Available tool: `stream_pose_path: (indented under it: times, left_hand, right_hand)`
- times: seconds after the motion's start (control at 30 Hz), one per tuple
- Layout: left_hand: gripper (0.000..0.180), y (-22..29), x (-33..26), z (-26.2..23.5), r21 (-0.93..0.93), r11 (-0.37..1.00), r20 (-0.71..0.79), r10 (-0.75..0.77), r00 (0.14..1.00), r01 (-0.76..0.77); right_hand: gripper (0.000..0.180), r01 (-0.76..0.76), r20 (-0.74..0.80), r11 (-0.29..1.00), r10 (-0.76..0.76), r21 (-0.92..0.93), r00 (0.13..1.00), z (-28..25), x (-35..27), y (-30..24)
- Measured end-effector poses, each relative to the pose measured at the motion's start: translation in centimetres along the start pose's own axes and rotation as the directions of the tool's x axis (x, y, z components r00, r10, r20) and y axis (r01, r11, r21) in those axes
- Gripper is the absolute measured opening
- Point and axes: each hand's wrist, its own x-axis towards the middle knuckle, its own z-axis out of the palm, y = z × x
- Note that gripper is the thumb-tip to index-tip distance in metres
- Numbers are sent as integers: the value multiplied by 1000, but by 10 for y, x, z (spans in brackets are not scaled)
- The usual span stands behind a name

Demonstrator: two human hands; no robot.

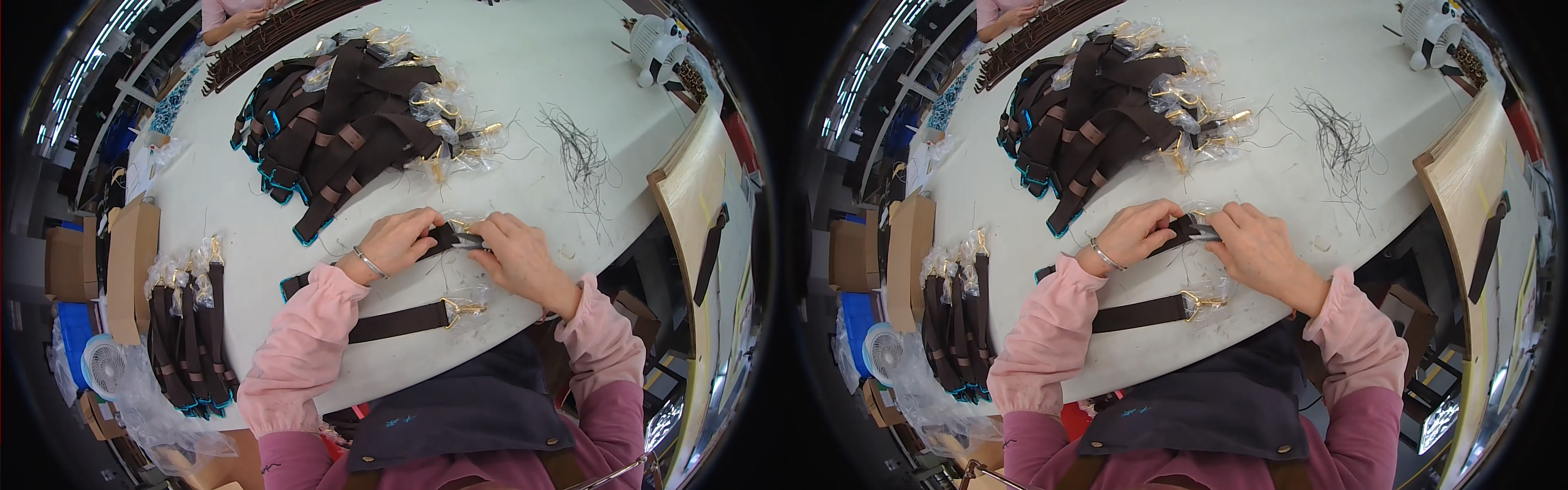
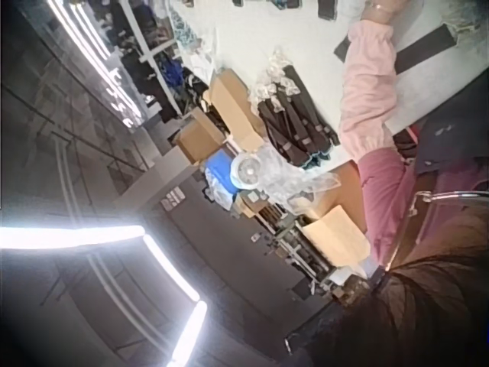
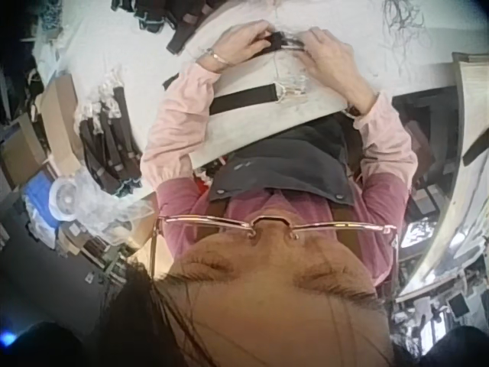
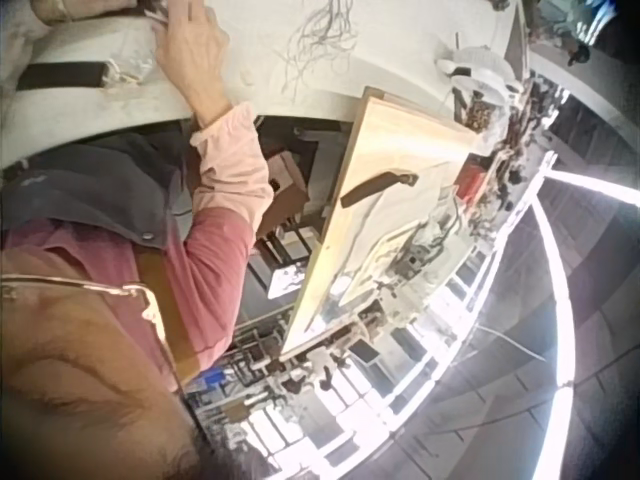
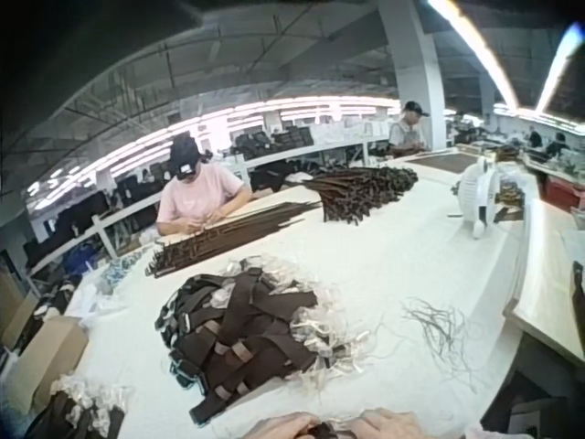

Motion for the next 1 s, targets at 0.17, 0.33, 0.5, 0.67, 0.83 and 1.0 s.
stream_pose_path:
  times: [0.17,0.33,0.5,0.67,0.83,1.0]
  left_hand:
    - [18,-1,11,9,84,983,-28,166,986,-163]
    - [15,-2,14,12,102,977,40,185,982,-188]
    - [13,1,14,13,115,974,19,193,981,-194]
    - [12,0,14,20,16,984,0,180,984,-180]
    - [12,2,17,17,-237,971,23,33,999,-26]
    - [15,-2,18,17,-461,877,104,-102,989,138]
  right_hand:
    - [25,-83,48,996,82,21,995,9,-7,-3]
    - [24,-104,57,994,102,20,993,14,-7,0]
    - [24,-87,68,996,85,23,994,15,-6,3]
    - [22,-72,66,997,69,38,995,14,-5,4]
    - [20,-32,67,999,30,20,997,13,-3,4]
    - [19,-30,66,999,28,28,997,13,-1,5]
